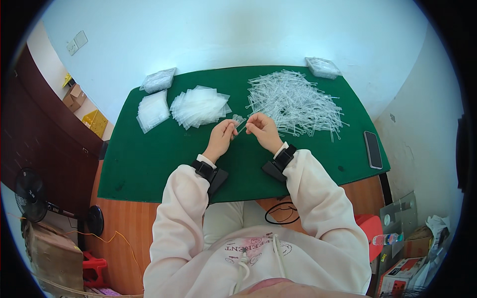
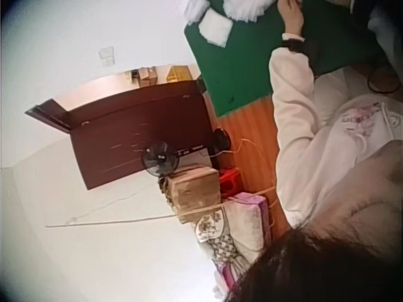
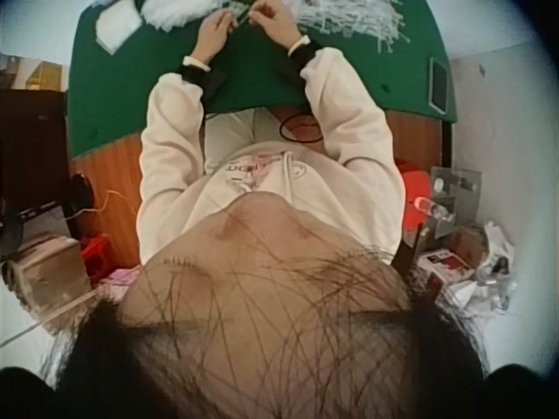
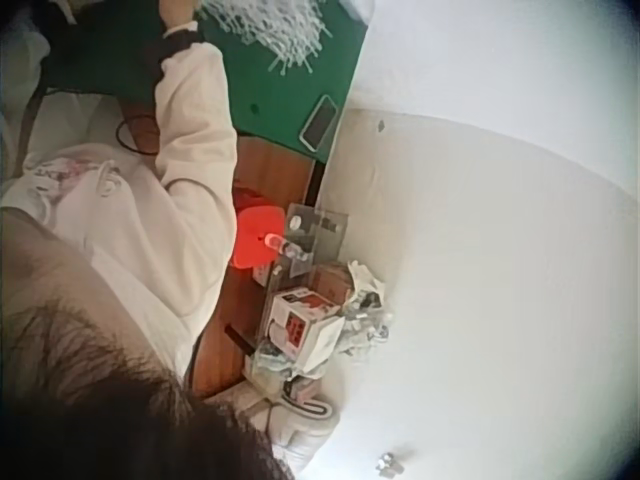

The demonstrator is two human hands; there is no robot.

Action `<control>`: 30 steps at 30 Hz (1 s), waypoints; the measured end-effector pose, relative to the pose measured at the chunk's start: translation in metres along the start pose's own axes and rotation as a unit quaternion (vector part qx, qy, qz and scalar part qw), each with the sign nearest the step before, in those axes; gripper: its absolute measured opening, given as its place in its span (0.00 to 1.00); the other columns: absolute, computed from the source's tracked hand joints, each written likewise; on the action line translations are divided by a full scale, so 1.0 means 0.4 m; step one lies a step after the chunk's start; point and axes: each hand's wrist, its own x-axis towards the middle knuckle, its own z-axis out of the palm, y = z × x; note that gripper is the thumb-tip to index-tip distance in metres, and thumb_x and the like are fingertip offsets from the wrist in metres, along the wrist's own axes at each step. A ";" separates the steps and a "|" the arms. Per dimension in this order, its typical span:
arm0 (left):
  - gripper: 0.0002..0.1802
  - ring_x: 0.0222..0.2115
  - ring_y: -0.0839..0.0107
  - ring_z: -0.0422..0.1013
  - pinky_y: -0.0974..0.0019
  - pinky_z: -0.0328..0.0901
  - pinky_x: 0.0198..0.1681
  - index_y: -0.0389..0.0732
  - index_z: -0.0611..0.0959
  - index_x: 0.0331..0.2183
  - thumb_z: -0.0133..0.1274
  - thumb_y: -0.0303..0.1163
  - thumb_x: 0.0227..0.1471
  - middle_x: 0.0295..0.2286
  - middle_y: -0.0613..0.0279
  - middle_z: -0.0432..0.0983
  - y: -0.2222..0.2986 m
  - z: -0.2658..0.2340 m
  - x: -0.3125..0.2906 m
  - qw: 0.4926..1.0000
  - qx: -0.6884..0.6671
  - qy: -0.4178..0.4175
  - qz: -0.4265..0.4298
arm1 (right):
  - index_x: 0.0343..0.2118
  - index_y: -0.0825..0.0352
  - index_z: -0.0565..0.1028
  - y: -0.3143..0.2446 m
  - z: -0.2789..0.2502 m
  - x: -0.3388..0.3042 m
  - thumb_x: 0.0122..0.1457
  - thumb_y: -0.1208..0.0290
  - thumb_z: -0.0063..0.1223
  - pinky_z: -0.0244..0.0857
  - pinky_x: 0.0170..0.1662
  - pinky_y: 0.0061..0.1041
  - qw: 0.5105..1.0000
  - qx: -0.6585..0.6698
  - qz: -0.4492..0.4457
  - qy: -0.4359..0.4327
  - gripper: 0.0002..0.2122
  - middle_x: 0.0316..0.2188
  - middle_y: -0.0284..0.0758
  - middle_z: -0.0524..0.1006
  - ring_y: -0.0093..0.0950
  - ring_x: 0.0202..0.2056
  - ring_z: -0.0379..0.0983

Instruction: Packaging white plastic ties into small clear plastic bags on a green table.

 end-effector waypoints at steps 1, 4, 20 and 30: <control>0.12 0.20 0.83 0.61 0.80 0.57 0.23 0.36 0.75 0.36 0.39 0.31 0.56 0.21 0.69 0.69 0.000 0.001 0.000 1.000 -0.006 -0.001 0.001 | 0.30 0.69 0.68 0.001 0.002 0.000 0.53 0.79 0.49 0.65 0.31 0.16 1.000 0.010 0.001 0.006 0.03 0.24 0.29 0.72 0.18 0.26 0.70; 0.12 0.20 0.83 0.63 0.80 0.58 0.23 0.36 0.75 0.36 0.39 0.31 0.56 0.21 0.69 0.69 0.001 0.004 -0.002 1.000 -0.013 -0.003 -0.006 | 0.29 0.70 0.68 0.002 0.009 0.000 0.52 0.79 0.49 0.66 0.31 0.15 0.999 0.031 0.002 0.017 0.03 0.24 0.29 0.71 0.17 0.26 0.70; 0.11 0.18 0.83 0.62 0.79 0.57 0.20 0.36 0.74 0.34 0.38 0.31 0.56 0.21 0.68 0.69 0.020 0.016 -0.010 1.000 0.012 -0.021 -0.004 | 0.33 0.71 0.70 0.011 0.011 -0.002 0.53 0.79 0.49 0.66 0.31 0.16 0.997 -0.011 -0.025 0.073 0.05 0.25 0.32 0.74 0.19 0.26 0.72; 0.11 0.15 0.83 0.62 0.79 0.58 0.18 0.36 0.74 0.35 0.38 0.32 0.57 0.20 0.67 0.69 0.029 0.022 -0.014 0.998 -0.046 -0.023 -0.040 | 0.32 0.71 0.71 0.033 -0.001 0.002 0.52 0.80 0.50 0.66 0.32 0.16 0.993 -0.077 -0.036 0.079 0.05 0.25 0.31 0.74 0.19 0.27 0.71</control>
